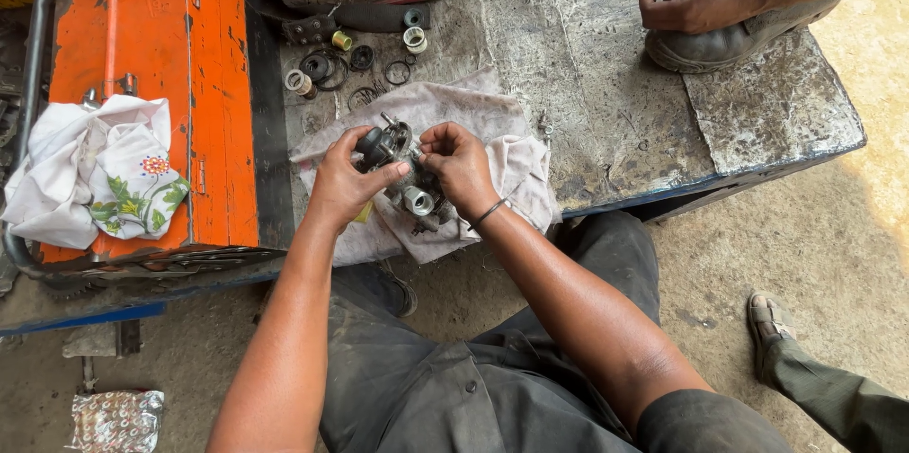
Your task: The person assembles a mechanical part by hand, fitting a black circular component onto a metal housing and tightening it. They repeatedly adjust and align the parts on a workbench with tools and small components nearby.
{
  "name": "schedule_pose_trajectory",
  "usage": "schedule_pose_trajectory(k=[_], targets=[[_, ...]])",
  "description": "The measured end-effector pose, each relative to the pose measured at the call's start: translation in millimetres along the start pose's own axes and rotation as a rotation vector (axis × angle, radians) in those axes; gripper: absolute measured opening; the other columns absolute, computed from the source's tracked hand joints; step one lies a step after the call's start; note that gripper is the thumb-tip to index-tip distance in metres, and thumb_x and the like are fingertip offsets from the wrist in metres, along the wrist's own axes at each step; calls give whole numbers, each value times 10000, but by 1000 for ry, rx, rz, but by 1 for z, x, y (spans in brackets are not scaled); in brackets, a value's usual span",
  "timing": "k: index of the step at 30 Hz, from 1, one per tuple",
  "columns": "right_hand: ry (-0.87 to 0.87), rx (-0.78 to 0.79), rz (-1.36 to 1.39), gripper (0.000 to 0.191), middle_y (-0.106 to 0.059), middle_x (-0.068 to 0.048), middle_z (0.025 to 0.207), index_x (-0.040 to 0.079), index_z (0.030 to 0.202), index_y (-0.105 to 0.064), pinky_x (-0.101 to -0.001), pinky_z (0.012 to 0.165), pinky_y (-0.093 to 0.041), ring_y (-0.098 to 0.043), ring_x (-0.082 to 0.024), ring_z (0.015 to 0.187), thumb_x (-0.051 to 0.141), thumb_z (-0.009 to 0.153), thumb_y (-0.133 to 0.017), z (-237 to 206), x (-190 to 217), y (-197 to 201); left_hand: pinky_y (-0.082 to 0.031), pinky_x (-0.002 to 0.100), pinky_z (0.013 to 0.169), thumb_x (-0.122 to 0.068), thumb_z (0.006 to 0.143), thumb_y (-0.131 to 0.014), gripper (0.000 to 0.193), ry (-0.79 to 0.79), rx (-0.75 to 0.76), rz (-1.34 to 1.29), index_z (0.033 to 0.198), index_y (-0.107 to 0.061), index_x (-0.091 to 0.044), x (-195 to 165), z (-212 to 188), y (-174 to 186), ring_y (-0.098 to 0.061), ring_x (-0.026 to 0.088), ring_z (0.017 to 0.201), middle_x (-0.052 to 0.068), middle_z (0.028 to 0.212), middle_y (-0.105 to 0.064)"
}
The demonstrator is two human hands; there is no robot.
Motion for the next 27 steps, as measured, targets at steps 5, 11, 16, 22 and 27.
schedule_pose_trajectory(k=[5,11,16,22,27], targets=[[-8,-14,17,187,-685,-43,941,3,1028,-639,-244,799,-571,-661,-109,862,-108,878,-655,-4,1,1,-603,336,872,-309,718,-917,771,-3,70,-345,1352,-598,-8,3,-1,-1,-695,170,1004,92,1107,-687],[-20,-9,-2,161,-693,-49,915,-3,988,-653,-241,753,-565,-662,-114,824,-114,873,-665,-4,2,0,-650,333,794,-255,705,-899,751,126,96,-426,1347,-596,-10,7,-2,4,-702,165,945,77,1046,-664],[13,58,-23,197,-667,-34,909,0,995,-654,-240,755,-568,-648,-104,823,-132,850,-676,-1,5,-2,-648,341,795,-261,702,-905,766,117,104,-366,1357,-594,-13,3,0,4,-701,166,946,73,1041,-659],[-19,60,31,210,-660,-29,895,5,976,-630,-252,737,-572,-648,-111,807,-144,833,-671,2,5,2,-633,341,777,-288,678,-910,799,129,116,-308,1363,-593,-26,0,1,1,-705,169,948,71,1051,-680],[-9,79,67,203,-664,-29,901,8,974,-634,-242,750,-568,-648,-107,816,-141,842,-673,2,5,6,-593,351,862,-299,692,-933,826,37,96,-175,1386,-583,-20,-5,-1,-2,-693,182,1008,96,1103,-700]])
Point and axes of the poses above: each hand's wrist, its own z-axis towards the middle knuckle, its own y-axis out of the back of the hand, x = y × z, the point moved 6 cm from there along z, towards the middle knuckle
